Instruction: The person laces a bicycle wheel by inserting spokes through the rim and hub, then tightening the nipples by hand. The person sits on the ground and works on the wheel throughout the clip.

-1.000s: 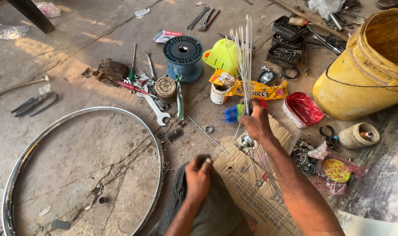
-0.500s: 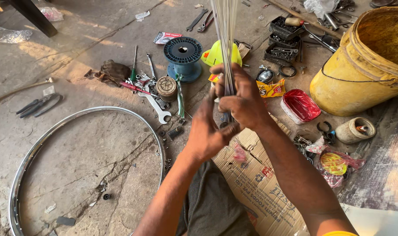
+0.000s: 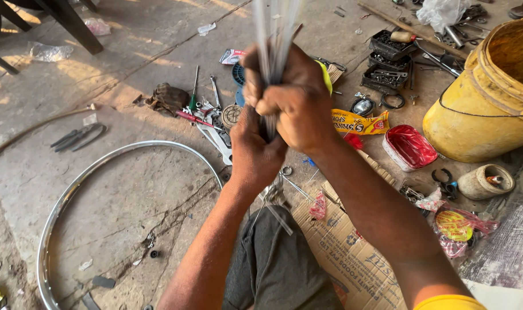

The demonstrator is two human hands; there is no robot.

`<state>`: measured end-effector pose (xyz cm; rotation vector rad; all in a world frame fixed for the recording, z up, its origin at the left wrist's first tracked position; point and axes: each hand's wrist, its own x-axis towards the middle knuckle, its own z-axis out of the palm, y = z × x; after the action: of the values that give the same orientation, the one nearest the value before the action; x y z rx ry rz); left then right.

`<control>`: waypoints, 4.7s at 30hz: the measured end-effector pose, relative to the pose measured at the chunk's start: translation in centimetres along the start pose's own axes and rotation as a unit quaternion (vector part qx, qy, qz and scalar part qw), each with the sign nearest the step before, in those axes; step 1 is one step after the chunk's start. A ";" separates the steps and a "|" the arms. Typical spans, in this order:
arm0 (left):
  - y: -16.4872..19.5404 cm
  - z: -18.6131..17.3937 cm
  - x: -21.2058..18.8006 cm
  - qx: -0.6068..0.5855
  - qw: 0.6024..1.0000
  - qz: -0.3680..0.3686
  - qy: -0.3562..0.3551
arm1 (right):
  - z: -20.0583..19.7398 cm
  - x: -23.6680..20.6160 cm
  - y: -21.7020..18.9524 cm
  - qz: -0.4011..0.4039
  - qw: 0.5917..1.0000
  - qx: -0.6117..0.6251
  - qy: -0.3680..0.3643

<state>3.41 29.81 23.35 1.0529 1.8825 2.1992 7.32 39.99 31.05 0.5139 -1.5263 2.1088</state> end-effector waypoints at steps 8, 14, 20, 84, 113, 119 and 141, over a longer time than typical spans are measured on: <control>2.1 -4.6 1.4 -0.144 0.985 0.097 0.009 | -1.9 -1.5 2.0 -0.075 0.967 -0.238 -0.043; 7.4 -8.8 2.5 -0.204 0.977 0.061 -0.018 | -5.7 -7.3 11.2 0.092 0.989 -0.097 -0.059; 8.8 -10.8 0.9 -0.177 0.984 0.010 -0.007 | -2.2 -11.4 16.4 0.205 0.975 -0.039 -0.077; 3.1 -23.2 -6.6 0.084 0.894 0.203 0.391 | 5.6 -19.7 14.3 0.207 0.749 -0.565 -0.277; 6.7 -30.4 -7.2 -0.016 0.908 0.031 0.417 | 21.6 -21.2 21.6 0.415 0.796 0.401 -0.184; 8.6 -32.0 -8.3 -0.064 0.896 -0.016 0.439 | 20.1 -26.2 23.7 0.487 0.842 0.107 -0.206; -13.3 -27.9 -32.7 -0.371 0.663 -0.210 0.616 | -4.9 -32.0 19.2 0.580 0.653 -0.423 -0.240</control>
<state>8.79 -5.59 -3.84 -1.1664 0.7625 2.9916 22.02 34.42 -3.12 -0.4836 -3.5129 1.4852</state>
